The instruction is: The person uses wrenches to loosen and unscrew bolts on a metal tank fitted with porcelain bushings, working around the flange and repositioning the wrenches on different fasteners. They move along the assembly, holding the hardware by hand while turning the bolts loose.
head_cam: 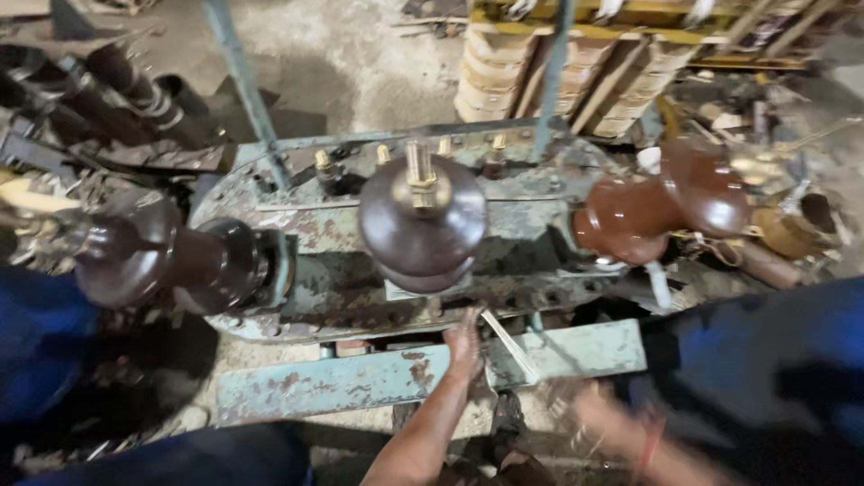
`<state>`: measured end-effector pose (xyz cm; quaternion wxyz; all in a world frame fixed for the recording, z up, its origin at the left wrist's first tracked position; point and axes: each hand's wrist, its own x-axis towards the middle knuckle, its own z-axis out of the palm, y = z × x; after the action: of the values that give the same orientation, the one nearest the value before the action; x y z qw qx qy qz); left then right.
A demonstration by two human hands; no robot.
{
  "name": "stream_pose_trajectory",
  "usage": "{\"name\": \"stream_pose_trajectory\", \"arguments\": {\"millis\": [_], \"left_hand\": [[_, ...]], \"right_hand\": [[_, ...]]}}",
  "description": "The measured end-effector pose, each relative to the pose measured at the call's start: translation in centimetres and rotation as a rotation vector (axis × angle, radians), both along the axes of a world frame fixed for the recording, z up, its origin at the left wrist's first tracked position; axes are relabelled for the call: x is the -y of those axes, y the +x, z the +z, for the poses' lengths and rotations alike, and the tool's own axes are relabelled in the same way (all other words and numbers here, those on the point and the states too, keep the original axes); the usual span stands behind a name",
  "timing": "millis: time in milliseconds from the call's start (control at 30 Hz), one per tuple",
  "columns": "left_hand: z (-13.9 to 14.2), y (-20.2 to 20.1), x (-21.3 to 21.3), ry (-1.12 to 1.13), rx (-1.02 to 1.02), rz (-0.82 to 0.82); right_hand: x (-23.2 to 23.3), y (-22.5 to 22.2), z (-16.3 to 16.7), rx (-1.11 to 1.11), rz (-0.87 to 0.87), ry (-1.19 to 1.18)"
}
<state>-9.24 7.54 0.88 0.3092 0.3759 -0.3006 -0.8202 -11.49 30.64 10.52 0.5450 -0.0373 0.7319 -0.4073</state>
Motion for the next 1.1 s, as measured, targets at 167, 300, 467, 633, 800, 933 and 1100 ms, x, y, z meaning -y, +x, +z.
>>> {"name": "stream_pose_trajectory", "arguments": {"millis": [167, 300, 467, 633, 800, 933, 1100], "left_hand": [[0.4, 1.1, 0.6, -0.021, 0.274, -0.321], [1.8, 2.0, 0.4, 0.336, -0.018, -0.213], [2.1, 0.6, -0.3, -0.059, -0.105, -0.087], [1.5, -0.2, -0.5, -0.036, -0.009, 0.001], [-0.3, 0.6, -0.5, 0.003, 0.073, -0.120], [-0.9, 0.8, 0.4, 0.084, 0.151, -0.225], [1.7, 1.5, 0.8, 0.226, 0.156, -0.304]], "right_hand": [[7.5, 14.8, -6.7, 0.082, -0.589, -0.248], [1.5, 4.4, -3.3, 0.225, -0.145, -0.374], [-1.5, -16.4, 1.4, -0.343, 0.757, -0.124], [-2.6, -13.1, -1.7, 0.004, 0.390, -0.244], [-2.1, -5.5, 0.0, 0.058, 0.083, 0.054], [6.6, 9.4, -3.3, 0.060, -0.430, -0.205], [5.1, 10.3, -4.7, 0.152, -0.395, -0.313]]}}
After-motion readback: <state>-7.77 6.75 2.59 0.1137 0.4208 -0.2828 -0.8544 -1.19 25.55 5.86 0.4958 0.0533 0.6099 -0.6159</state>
